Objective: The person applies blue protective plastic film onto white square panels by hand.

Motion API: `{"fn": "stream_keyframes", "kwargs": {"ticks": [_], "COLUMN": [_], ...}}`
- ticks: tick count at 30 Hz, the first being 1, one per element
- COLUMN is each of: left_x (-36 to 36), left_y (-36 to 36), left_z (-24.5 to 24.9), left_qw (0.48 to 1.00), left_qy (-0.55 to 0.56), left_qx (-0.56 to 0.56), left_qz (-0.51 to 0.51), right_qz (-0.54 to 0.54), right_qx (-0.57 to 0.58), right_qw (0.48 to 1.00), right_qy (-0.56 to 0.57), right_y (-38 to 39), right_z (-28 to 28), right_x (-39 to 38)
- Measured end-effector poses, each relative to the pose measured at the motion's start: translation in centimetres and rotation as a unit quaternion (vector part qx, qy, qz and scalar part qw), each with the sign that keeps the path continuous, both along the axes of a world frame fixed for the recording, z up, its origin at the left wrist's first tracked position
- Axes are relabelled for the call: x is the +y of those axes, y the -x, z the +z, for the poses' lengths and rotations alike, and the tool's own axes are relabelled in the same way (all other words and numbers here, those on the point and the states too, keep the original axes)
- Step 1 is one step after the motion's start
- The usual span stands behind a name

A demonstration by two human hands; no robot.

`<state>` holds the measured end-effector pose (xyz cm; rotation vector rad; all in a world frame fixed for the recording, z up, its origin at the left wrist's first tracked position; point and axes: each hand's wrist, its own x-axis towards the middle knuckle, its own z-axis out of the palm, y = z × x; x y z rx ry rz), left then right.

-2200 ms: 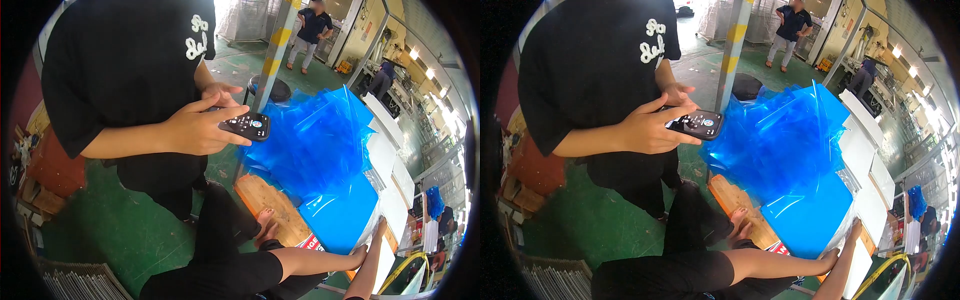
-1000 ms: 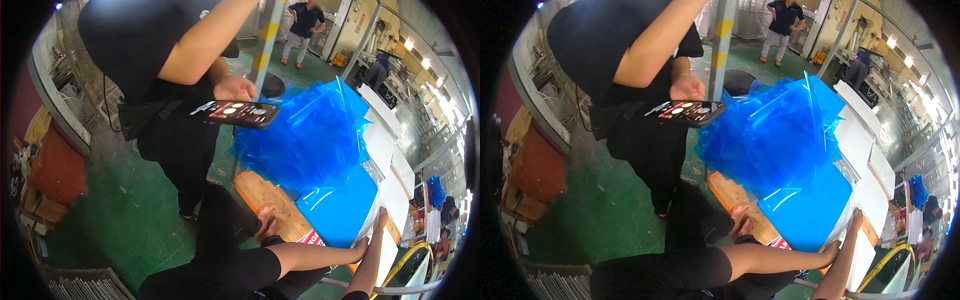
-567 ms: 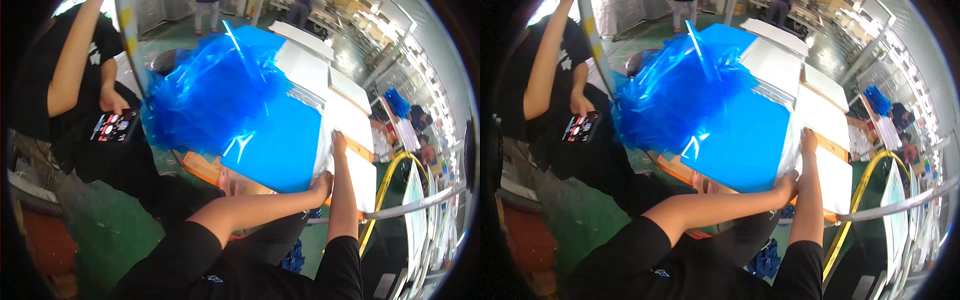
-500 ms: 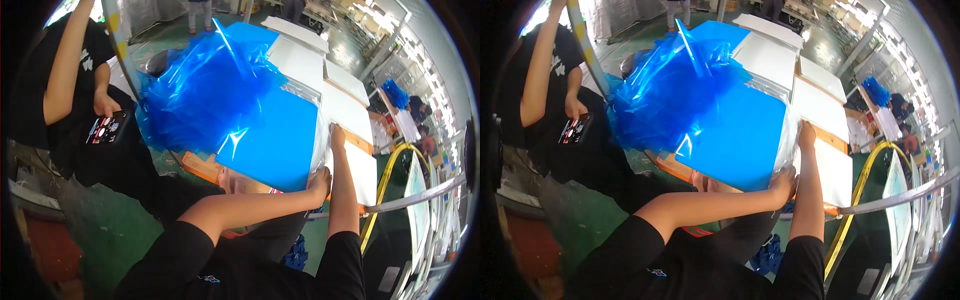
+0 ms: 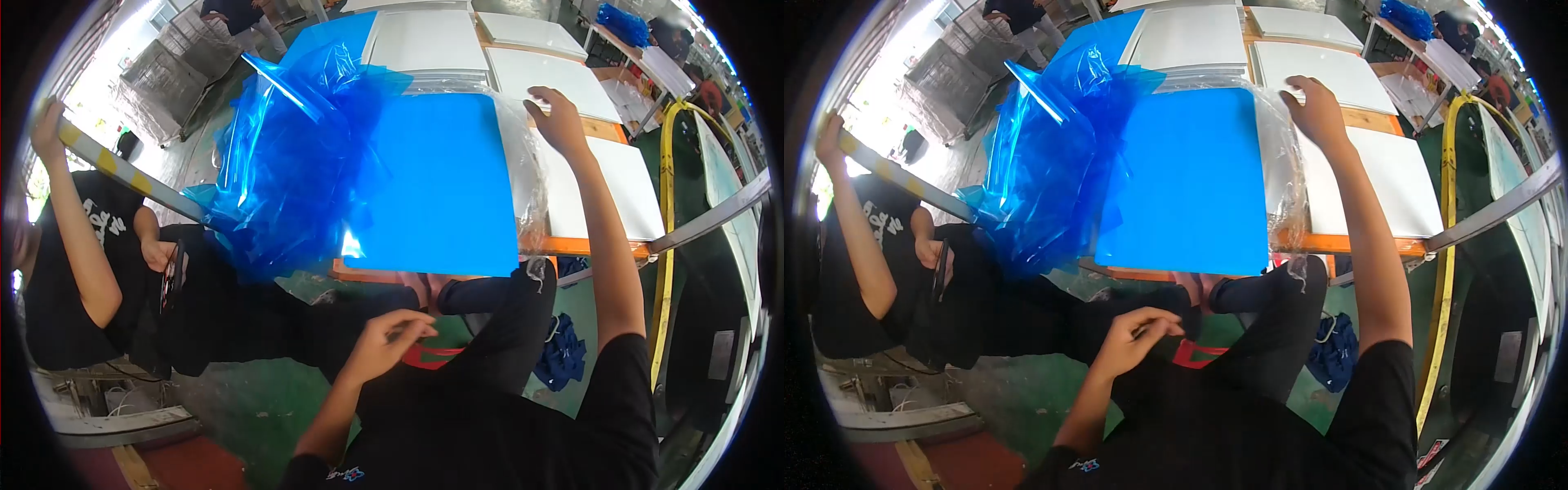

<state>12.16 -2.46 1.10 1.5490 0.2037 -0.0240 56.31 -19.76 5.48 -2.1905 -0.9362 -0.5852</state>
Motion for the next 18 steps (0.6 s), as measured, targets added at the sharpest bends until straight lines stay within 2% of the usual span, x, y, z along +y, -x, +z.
{"fn": "stream_keyframes", "kwargs": {"ticks": [2, 3, 4, 5, 7, 10, 18], "left_x": [1.3, 1.7, 1.9, 1.9, 1.6, 1.1, 0.5], "left_y": [2.5, 3.1, 3.2, 3.4, 3.2, 1.3, -3.2], "left_z": [-2.0, -2.5, -2.7, -2.9, -2.8, -1.3, 0.6], "left_qw": [0.992, 0.982, 0.976, 0.97, 0.963, 0.978, 0.995], "left_qy": [0.005, 0.01, 0.021, 0.034, 0.055, 0.049, 0.054], "left_qx": [0.035, 0.051, 0.055, 0.061, 0.066, 0.045, -0.014], "left_qz": [0.123, 0.184, 0.209, 0.232, 0.254, 0.199, 0.084], "right_qz": [0.106, 0.15, 0.239, 0.303, 0.31, 0.243, 0.223], "right_qx": [0.11, 0.164, 0.233, 0.218, 0.114, 0.084, 0.089], "right_qw": [0.987, 0.974, 0.943, 0.928, 0.941, 0.964, 0.969], "right_qy": [-0.055, -0.033, -0.012, -0.001, 0.075, 0.067, 0.065], "right_y": [9.9, 14.9, 19.3, 22.2, 25.7, 27.6, 27.5], "right_z": [3.9, 4.7, 5.5, 4.6, 2.5, 0.8, -1.0], "right_x": [0.9, 0.9, 0.9, 1.1, 1.9, 2.5, 3.5]}}
